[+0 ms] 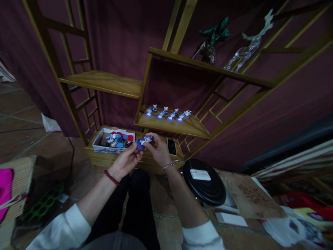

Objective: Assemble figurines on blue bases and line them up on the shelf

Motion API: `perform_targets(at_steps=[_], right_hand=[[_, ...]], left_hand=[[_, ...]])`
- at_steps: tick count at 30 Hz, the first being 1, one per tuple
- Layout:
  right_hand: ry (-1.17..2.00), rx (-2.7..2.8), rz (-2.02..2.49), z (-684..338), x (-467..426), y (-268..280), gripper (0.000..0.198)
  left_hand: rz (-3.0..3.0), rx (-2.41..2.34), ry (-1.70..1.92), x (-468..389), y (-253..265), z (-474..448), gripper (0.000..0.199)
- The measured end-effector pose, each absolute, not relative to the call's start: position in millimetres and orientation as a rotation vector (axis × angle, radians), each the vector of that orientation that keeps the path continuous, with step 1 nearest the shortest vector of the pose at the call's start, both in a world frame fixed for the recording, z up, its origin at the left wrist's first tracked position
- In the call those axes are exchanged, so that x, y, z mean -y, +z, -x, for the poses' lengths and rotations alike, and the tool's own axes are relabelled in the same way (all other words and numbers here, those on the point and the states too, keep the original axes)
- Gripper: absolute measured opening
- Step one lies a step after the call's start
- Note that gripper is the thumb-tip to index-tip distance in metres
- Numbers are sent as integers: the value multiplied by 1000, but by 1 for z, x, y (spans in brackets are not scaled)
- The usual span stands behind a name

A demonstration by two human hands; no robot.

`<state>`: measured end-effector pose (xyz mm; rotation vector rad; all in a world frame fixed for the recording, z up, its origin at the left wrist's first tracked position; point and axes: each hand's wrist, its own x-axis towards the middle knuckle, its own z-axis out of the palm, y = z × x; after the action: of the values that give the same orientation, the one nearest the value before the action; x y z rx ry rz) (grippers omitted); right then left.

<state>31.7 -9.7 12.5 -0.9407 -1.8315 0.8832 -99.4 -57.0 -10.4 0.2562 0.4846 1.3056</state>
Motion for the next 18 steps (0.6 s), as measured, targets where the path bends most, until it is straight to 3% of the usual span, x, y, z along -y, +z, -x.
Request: perform_targets(at_steps=[18], right_hand=[[608,2025,994,-41,13,22,24]], left_hand=[[-256,-547,1316,49,-16,91,8]])
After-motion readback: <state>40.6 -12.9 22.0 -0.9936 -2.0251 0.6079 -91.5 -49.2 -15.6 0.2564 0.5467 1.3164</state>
